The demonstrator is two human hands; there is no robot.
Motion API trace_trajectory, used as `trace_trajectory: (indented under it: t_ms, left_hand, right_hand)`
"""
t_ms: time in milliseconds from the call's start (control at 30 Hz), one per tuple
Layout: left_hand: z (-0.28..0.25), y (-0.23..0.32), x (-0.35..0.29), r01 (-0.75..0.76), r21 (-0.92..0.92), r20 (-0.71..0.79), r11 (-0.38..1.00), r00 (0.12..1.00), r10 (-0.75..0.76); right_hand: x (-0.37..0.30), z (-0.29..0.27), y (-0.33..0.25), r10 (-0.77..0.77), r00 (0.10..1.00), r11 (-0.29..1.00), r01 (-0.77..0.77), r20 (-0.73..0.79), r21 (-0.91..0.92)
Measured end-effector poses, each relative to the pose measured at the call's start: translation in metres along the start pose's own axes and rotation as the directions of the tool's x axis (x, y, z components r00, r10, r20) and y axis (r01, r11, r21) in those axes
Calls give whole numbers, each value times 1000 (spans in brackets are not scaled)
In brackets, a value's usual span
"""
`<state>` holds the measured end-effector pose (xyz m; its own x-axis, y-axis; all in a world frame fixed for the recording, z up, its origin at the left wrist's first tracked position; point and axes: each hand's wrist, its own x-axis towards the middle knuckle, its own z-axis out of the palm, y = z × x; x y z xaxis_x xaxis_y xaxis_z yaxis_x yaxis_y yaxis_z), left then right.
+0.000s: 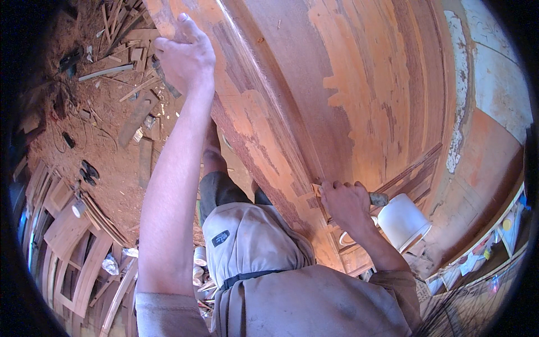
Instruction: The person applies wood putty to the grooves and seams of a wooden door using a putty knife, occasionally dipping the knife into a container of putty.
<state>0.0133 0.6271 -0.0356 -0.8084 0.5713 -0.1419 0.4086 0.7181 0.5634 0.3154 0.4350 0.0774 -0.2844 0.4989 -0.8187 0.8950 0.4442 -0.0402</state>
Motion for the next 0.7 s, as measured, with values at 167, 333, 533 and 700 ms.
trace_trajectory:
  t_ms: [167,333,533,700]
  left_hand:
    - [3,-9,6,9,40,-46,999,999,-7]
    - [-4,-5,8,7,39,-30,999,1000,-6]
    - [9,-28,18,-8,38,-66,999,998,10]
    - [19,11,-11,-67,-59,52,996,996,70]
  right_hand:
    - [9,0,9,-72,997,995,73,-12,67]
    - [13,3,15,-140,990,983,141,-21,119]
    - [10,-13,31,-217,976,836,182,6,517]
    - [-32,53,37,196,967,26,164,-166,986]
